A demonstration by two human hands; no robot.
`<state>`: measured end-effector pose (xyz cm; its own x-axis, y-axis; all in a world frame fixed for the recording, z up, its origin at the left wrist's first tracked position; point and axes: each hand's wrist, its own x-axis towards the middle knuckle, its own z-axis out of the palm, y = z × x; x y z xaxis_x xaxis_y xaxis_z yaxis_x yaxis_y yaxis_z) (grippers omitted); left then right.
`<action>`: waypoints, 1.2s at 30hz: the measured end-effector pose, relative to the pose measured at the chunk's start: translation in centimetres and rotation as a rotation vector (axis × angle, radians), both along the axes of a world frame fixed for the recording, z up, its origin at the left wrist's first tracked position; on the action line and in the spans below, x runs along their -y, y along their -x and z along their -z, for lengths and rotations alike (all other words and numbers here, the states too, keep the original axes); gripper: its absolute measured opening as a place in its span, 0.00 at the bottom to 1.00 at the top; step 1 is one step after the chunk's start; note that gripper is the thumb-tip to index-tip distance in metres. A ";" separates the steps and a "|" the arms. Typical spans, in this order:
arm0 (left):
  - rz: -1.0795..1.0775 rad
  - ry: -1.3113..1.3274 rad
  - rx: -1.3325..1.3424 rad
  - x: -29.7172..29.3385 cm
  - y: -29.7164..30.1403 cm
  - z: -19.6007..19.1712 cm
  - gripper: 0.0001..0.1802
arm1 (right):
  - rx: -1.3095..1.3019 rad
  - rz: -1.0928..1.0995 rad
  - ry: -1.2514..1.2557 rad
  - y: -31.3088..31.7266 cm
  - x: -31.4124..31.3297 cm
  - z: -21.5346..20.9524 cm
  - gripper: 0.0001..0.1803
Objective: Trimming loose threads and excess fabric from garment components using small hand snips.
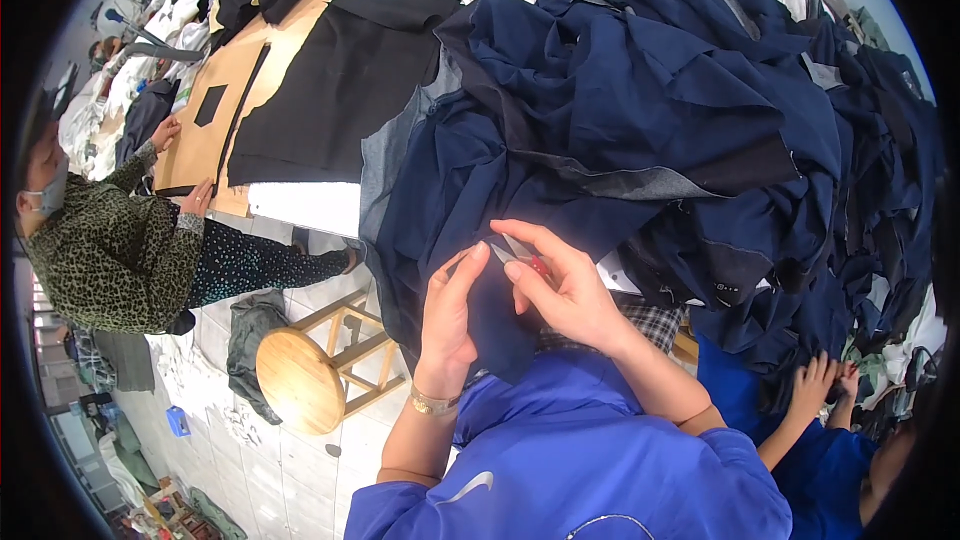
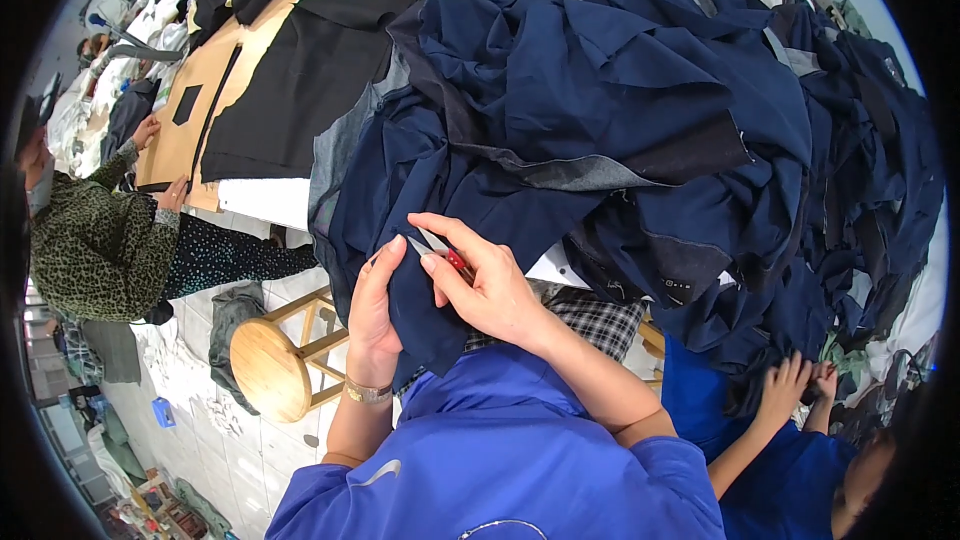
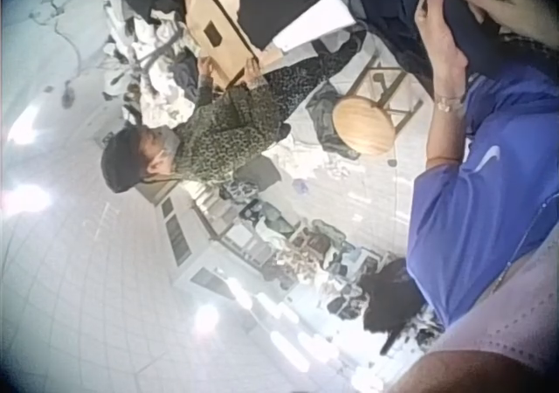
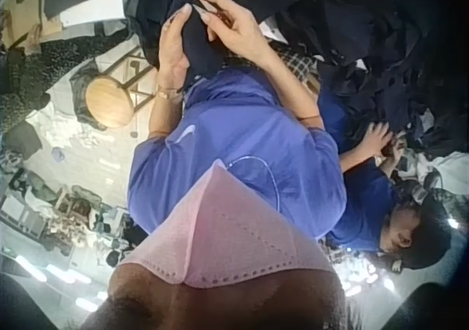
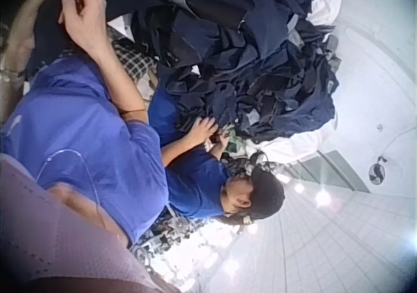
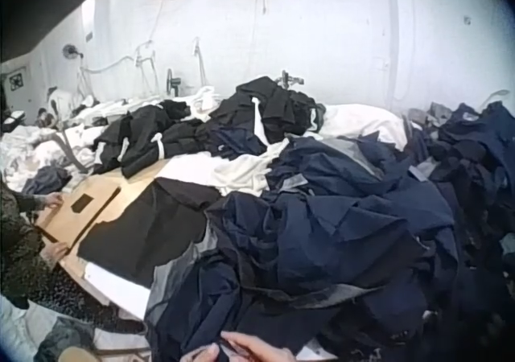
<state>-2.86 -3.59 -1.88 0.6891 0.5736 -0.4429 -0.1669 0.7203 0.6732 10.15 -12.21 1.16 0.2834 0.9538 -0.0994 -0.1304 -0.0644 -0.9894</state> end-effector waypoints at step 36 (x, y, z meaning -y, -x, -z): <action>-0.035 0.229 0.187 0.4 -0.6 0.0 0.18 | 0.347 0.069 -0.168 -0.8 -0.1 0.2 0.24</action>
<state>-2.25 -4.01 -1.83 0.7525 0.4986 -0.4304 -0.3005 0.8413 0.4493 10.94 -12.14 0.96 0.3369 0.9261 0.1699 0.2159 0.0997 -0.9713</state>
